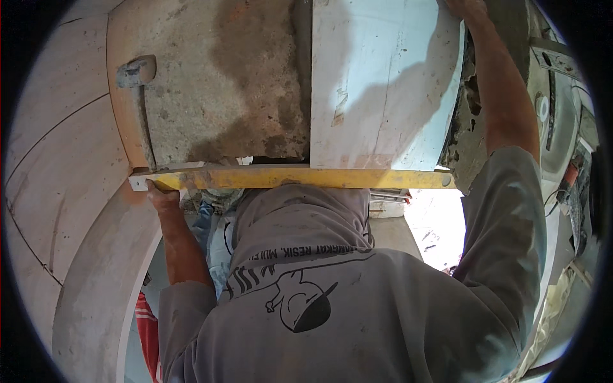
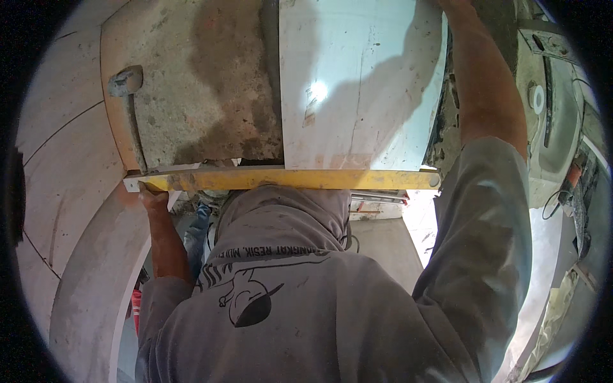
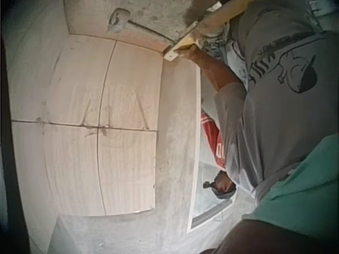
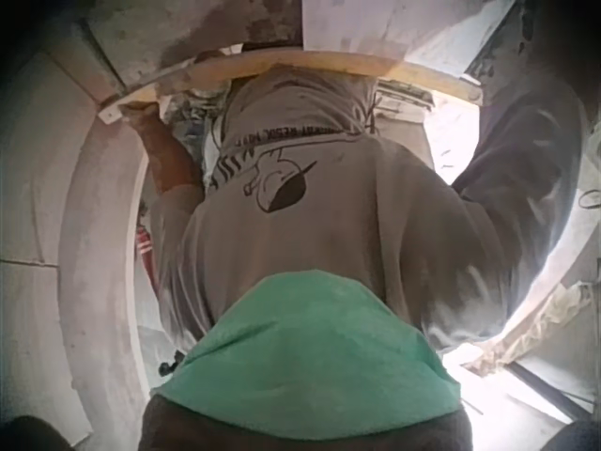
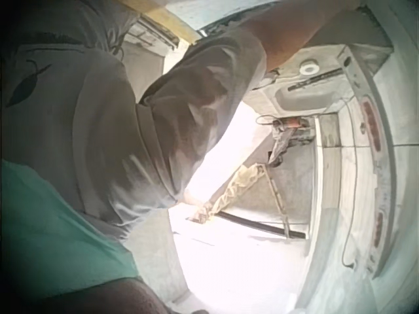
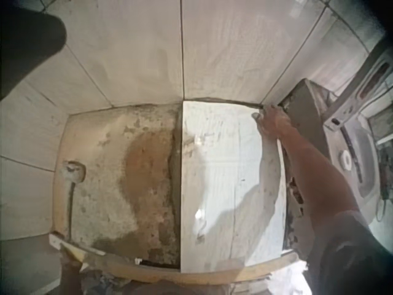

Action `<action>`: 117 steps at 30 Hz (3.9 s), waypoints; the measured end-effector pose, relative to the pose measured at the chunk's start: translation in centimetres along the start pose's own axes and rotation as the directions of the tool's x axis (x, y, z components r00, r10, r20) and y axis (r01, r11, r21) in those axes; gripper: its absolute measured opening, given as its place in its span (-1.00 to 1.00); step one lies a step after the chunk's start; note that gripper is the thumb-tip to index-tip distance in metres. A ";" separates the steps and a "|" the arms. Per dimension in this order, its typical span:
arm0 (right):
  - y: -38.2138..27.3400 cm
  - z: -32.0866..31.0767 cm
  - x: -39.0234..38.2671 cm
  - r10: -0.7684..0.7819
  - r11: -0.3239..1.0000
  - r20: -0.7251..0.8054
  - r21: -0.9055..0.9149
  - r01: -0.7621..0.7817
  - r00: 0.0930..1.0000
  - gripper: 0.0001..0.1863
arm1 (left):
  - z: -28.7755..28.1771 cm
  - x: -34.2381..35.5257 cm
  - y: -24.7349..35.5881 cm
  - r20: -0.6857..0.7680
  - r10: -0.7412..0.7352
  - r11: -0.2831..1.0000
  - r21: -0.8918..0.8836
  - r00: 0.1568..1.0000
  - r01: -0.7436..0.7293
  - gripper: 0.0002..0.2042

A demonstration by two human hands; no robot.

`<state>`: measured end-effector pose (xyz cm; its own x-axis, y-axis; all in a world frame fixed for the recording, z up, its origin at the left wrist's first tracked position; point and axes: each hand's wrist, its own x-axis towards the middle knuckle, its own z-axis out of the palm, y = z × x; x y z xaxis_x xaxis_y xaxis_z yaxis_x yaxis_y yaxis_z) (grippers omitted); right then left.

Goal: The recorder is installing and leveling floor tiles using cement and tools.

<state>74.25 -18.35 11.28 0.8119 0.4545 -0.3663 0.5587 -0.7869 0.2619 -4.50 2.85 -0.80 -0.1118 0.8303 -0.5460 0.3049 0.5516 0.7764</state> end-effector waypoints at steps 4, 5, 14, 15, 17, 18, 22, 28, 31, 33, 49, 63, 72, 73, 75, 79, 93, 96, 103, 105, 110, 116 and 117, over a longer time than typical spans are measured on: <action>-1.1 -1.0 -0.3 0.047 0.989 0.028 0.141 -0.050 0.999 -0.27 | -3.5 1.4 -1.9 0.058 0.121 0.973 0.191 0.991 -0.130 -0.52; -0.6 -0.4 0.6 0.038 0.995 0.040 0.093 -0.042 0.998 -0.26 | -2.9 1.1 -1.8 0.062 0.115 0.974 0.191 0.991 -0.125 -0.52; -0.2 -0.9 -0.5 -0.001 0.997 -0.003 0.074 0.001 1.000 -0.24 | 3.2 -2.2 2.7 -0.170 -0.241 0.874 -0.466 0.955 0.138 -0.52; -0.5 -1.2 -0.8 0.000 0.998 -0.008 0.069 0.000 1.000 -0.24 | 3.2 -2.4 2.8 -0.176 -0.237 0.883 -0.449 0.955 0.136 -0.52; -0.8 -1.7 -1.2 0.023 0.989 0.039 0.147 -0.029 0.999 -0.23 | 2.9 -2.4 2.4 -0.176 -0.236 0.890 -0.435 0.956 0.140 -0.52; -0.6 -0.8 -0.6 0.021 0.989 0.036 0.144 -0.026 0.999 -0.23 | 1.6 -1.9 1.7 -0.138 -0.201 0.915 -0.381 0.970 0.135 -0.51; 0.4 1.4 0.8 -0.089 0.990 -0.013 -0.112 0.087 0.996 -0.25 | 2.1 -1.8 2.3 -0.102 -0.235 0.914 -0.363 0.967 0.183 -0.52; -0.3 0.5 -1.2 0.092 0.970 -0.062 0.231 -0.076 0.994 -0.26 | 3.4 -2.2 3.0 -0.162 -0.258 0.895 -0.411 0.952 0.173 -0.55; -0.3 -0.4 -0.2 0.069 0.972 0.008 0.225 -0.069 0.998 -0.23 | 0.0 0.2 1.0 -0.180 -0.232 0.905 -0.401 0.956 0.145 -0.53; -0.3 -0.7 -0.6 0.044 0.970 0.004 0.238 -0.044 0.999 -0.23 | -0.5 1.0 0.3 -0.183 -0.242 0.904 -0.401 0.953 0.152 -0.53; -0.6 -0.4 -0.5 0.037 0.986 0.028 0.164 -0.041 0.999 -0.22 | 0.2 0.2 1.2 -0.154 -0.272 0.882 -0.435 0.950 0.182 -0.53; -2.8 7.3 -12.8 -0.119 0.990 -0.181 0.052 0.131 0.976 -0.29 | -3.1 5.4 -3.5 0.027 0.036 0.999 0.038 0.999 -0.037 -0.66; -10.7 11.7 -26.4 -0.312 0.840 -0.388 0.314 0.443 0.867 -0.16 | 2.0 0.5 1.9 -0.093 -0.239 0.857 -0.488 0.967 0.164 -0.51; -11.5 11.2 -28.1 -0.352 0.794 -0.319 0.396 0.461 0.880 -0.16 | 1.9 0.6 2.1 -0.110 -0.259 0.859 -0.481 0.960 0.176 -0.50; -12.5 12.6 -30.2 -0.357 0.735 -0.353 0.466 0.493 0.865 -0.18 | 2.5 1.1 1.8 -0.122 -0.251 0.854 -0.495 0.960 0.160 -0.49; -13.1 15.4 -31.7 -0.255 0.754 -0.362 0.506 0.419 0.897 -0.20 | 3.7 2.7 0.8 -0.040 -0.238 0.818 -0.547 0.970 0.178 -0.57; -2.7 14.1 -27.7 0.248 0.790 -0.287 0.613 -0.022 0.925 -0.25 | -2.8 6.1 -3.4 0.060 0.171 0.983 -0.072 0.984 -0.166 -0.61; -1.4 14.7 -27.6 0.265 0.791 -0.328 0.612 -0.010 0.907 -0.24 | -0.5 4.0 -1.9 0.076 0.051 0.979 -0.202 0.996 -0.034 -0.50; -2.5 12.4 -22.6 0.037 0.874 -0.421 0.454 0.175 0.906 -0.16 | 2.2 0.0 1.3 0.082 -0.133 0.810 -0.566 0.988 0.156 -0.47; -3.2 12.0 -20.5 -0.002 0.875 -0.437 0.435 0.213 0.899 -0.18 | 2.5 -0.2 1.7 0.075 -0.154 0.807 -0.565 0.985 0.169 -0.46; -4.9 12.4 -17.0 -0.122 0.900 -0.444 0.327 0.287 0.888 -0.21 | 2.1 0.5 1.7 -0.023 -0.214 0.839 -0.517 0.977 0.171 -0.46; -5.2 12.9 -17.1 0.008 0.899 -0.482 0.387 0.205 0.876 -0.21 | -1.6 4.1 -1.0 0.229 0.225 0.974 -0.015 0.947 -0.228 -0.47; -5.1 12.8 -17.2 0.028 0.889 -0.456 0.417 0.186 0.889 -0.21 | -2.2 5.1 -1.8 0.389 0.375 0.867 0.174 0.842 -0.467 -0.45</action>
<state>55.26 -27.51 4.84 0.8152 0.5723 0.0891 0.5772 -0.7897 -0.2079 -7.70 6.30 -4.31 0.3881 0.8744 -0.2912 0.4814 0.0771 0.8731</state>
